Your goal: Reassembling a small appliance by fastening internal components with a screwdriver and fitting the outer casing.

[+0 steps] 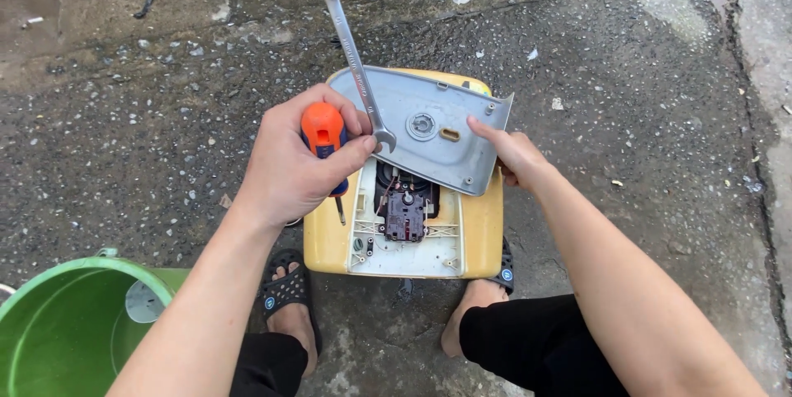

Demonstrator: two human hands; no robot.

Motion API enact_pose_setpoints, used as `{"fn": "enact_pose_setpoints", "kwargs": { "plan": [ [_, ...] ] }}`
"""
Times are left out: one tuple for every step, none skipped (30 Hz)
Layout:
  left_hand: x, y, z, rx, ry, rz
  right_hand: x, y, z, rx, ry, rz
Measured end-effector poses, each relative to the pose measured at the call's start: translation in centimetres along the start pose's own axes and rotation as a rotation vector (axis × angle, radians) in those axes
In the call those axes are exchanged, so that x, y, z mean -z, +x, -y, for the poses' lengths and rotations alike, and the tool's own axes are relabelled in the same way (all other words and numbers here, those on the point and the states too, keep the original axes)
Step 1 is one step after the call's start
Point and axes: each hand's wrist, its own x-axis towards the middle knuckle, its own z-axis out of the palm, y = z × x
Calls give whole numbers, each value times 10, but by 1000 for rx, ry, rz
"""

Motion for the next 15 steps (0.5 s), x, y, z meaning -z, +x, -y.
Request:
{"fn": "enact_pose_setpoints", "kwargs": {
  "plan": [
    [2,0,-1,1,5,-3,-2,0,3,2,0,5],
    [3,0,-2,-6,0,-7,-5,0,6,3,59,33],
    [2,-1,-2,-12,-11,-8,-5,-1,5,-1,116,56],
    [4,-1,-3,-10,-11,-7,-4,-3,6,-2,115,56],
    [4,-1,-4,-8,-12,-16,-1,-5,9,93,171,-80],
    [5,0,-5,-5,-12,-25,3,-8,11,188,226,-216],
    [6,0,-4,-9,-19,-25,13,-11,9,190,222,-223],
    [7,0,-4,-28,-29,-33,24,-15,6,391,171,-422],
    [9,-2,-4,-46,-34,-44,32,-19,4,596,118,-615],
    [9,-2,-5,-50,-37,-46,44,-19,2,601,116,-617],
    [10,-3,-7,-47,-68,-55,56,-20,-1,705,124,-662],
    [11,-4,-9,-43,-99,-63,67,-20,-4,811,131,-704],
    [13,-3,-9,-49,-97,-68,71,-30,-1,820,132,-704],
    [14,-3,-9,-57,-81,-67,76,-40,1,850,117,-748],
    [13,-6,-8,-58,-68,-63,81,-52,-1,874,97,-790]
  ]
}}
